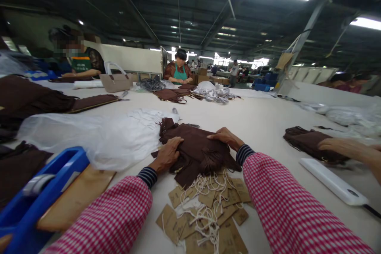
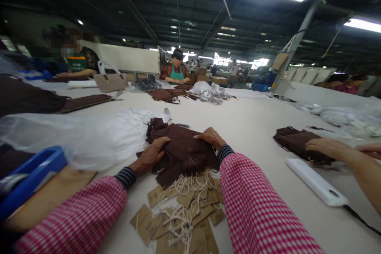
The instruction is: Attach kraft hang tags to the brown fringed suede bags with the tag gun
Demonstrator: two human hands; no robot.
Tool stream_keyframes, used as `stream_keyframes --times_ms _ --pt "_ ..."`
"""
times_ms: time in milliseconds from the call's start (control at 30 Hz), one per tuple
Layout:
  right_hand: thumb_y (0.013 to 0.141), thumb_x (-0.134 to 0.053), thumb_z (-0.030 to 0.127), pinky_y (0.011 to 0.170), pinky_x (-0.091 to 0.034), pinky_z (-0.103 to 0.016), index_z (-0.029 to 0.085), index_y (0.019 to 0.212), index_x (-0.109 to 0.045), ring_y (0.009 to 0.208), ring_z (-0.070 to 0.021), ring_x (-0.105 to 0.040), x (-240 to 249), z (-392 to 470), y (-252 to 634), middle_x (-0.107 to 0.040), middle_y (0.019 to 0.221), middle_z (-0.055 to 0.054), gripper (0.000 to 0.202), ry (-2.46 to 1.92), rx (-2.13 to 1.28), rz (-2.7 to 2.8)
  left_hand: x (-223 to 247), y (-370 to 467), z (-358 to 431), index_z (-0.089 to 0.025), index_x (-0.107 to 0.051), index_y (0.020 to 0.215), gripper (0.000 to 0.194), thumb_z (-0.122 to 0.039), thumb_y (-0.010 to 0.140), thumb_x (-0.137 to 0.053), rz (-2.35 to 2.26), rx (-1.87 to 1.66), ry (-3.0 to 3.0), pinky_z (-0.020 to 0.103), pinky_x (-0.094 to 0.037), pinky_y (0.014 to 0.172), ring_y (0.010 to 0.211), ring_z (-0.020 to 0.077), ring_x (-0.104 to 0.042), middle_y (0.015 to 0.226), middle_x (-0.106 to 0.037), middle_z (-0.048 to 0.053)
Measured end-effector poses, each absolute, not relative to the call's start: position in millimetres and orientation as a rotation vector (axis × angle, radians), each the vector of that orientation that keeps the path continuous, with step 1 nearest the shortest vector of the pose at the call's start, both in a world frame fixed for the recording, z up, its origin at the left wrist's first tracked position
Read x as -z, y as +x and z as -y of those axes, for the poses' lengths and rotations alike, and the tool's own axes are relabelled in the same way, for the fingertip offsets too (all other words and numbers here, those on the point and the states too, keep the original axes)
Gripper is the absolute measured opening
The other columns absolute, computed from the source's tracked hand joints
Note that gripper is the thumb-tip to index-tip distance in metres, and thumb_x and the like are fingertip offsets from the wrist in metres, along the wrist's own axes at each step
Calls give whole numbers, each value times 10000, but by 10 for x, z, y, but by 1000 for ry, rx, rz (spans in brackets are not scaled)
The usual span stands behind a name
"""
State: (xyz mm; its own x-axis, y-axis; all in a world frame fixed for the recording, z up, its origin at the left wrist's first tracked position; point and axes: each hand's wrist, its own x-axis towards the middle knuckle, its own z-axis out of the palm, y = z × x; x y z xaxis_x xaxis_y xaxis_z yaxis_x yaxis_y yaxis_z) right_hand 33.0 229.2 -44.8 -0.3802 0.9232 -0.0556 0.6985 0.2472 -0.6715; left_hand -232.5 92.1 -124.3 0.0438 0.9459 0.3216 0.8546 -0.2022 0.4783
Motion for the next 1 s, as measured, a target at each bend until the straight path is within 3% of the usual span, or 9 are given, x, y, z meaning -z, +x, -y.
stream_keyframes --times_ms 100,300,467,633,800,900,1000 --pt "743 -756 450 553 -324 -277 164 670 -661 599 -154 -522 162 -2200 133 -607 627 -12 310 -1421 -723 2238 1231 -2342 -923 -178 -531 1402 653 -105 753 -502 -1846 -899 2119 523 -296 1228 1449 299 -412 1522 -501 134" --pt "882 -688 407 730 -380 -313 213 777 -691 858 -225 -575 -574 -1617 -312 -664 840 -56 221 -1028 175 2446 1011 -2423 -802 -176 -542 1377 718 -117 662 -522 -1757 -1131 1969 511 -339 1196 1391 308 -460 1467 -535 123" --pt "905 -698 341 761 -372 -328 211 829 -675 993 -261 -537 -1117 -1264 -310 -679 919 -67 152 -810 467 2276 512 -2562 -578 -163 -559 1296 522 -208 777 -585 -1871 -1554 1721 486 -433 1107 1257 289 -551 1337 -589 128" --pt "916 -692 355 741 -370 -324 209 802 -653 924 -243 -533 -1507 -1023 -39 -663 865 -43 190 -743 494 2187 -139 -2580 -217 -170 -516 1286 547 -346 807 -710 -1857 -2022 1443 463 -458 1064 1215 265 -566 1331 -583 134" --pt "905 -684 362 788 -419 -346 199 766 -624 940 -247 -543 -1794 -655 333 -635 842 -42 222 -689 386 2177 -556 -2307 159 -151 -586 1124 484 -394 757 -786 -1405 -1948 1293 374 -552 904 1032 229 -657 1104 -689 107" --pt "881 -702 355 785 -468 -329 176 750 -628 988 -235 -569 -1940 -464 569 -671 901 -49 234 -726 155 2147 -699 -2118 326 -208 -563 1218 590 -374 718 -828 -1277 -1917 1220 353 -581 809 941 215 -683 1039 -700 67" --pt "925 -602 361 741 -478 -264 113 746 -638 1003 -187 -601 -2017 -319 792 -699 1000 -25 308 -802 -160 2093 -826 -1988 451 -260 -522 1310 682 -328 712 -841 -1124 -1890 1219 353 -590 753 862 211 -696 1006 -710 38"
